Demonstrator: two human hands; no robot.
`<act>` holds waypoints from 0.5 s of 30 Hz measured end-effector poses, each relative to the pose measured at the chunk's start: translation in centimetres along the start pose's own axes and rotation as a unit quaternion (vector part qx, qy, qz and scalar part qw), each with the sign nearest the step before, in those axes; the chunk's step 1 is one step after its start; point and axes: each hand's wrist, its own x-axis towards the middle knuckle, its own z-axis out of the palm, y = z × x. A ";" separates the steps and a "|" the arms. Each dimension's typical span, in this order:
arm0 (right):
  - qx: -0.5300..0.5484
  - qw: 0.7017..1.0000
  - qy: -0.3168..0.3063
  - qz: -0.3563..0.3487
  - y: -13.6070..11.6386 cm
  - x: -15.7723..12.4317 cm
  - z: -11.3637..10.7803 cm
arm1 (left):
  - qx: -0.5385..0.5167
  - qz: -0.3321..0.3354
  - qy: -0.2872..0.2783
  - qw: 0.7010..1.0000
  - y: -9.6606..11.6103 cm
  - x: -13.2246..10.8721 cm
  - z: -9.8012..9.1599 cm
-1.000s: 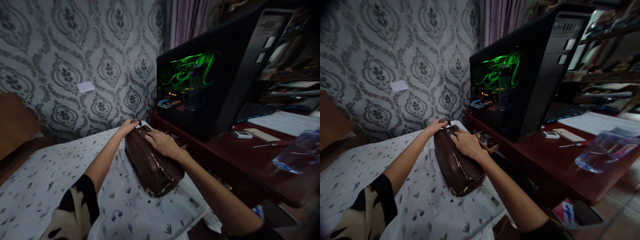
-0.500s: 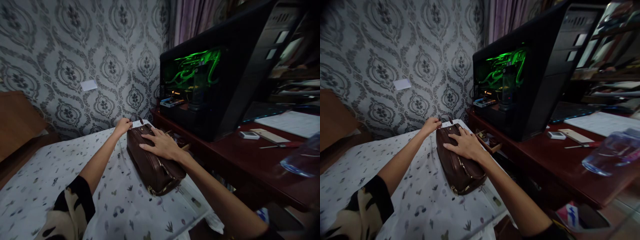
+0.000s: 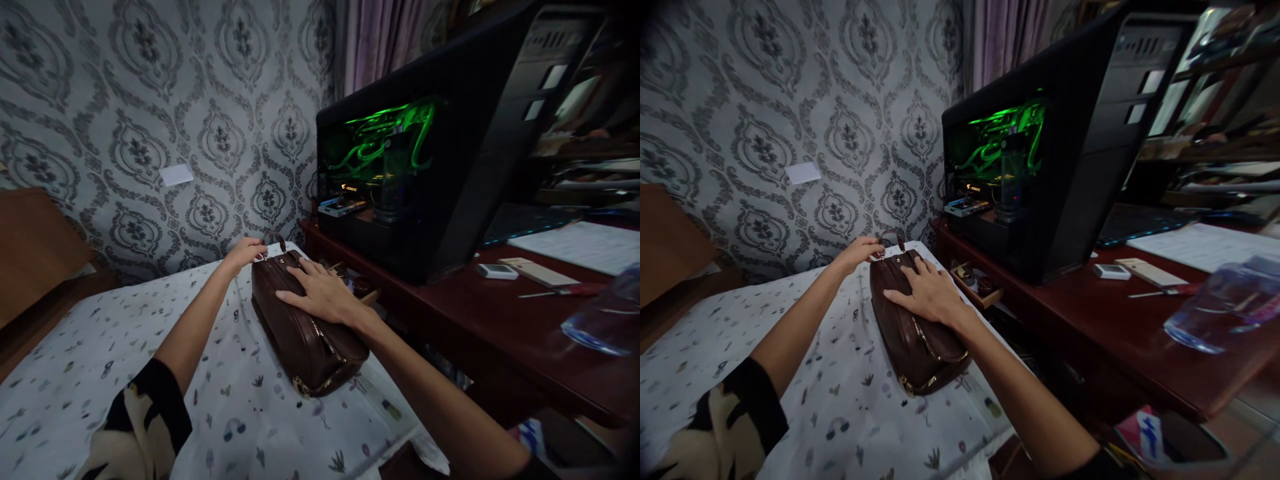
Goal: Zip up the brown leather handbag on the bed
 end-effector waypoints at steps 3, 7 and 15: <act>-0.001 1.000 0.001 -0.004 0.0 0.0 0.0 | -0.006 -0.035 -0.027 0.999 1.0 1.3 0.6; -0.008 1.000 0.019 -0.013 0.2 0.0 0.2 | -0.013 -0.063 -0.051 0.997 1.5 3.3 2.3; 0.002 0.999 0.021 -0.031 0.9 0.8 -0.2 | -0.032 -0.013 0.013 0.999 0.7 4.8 4.3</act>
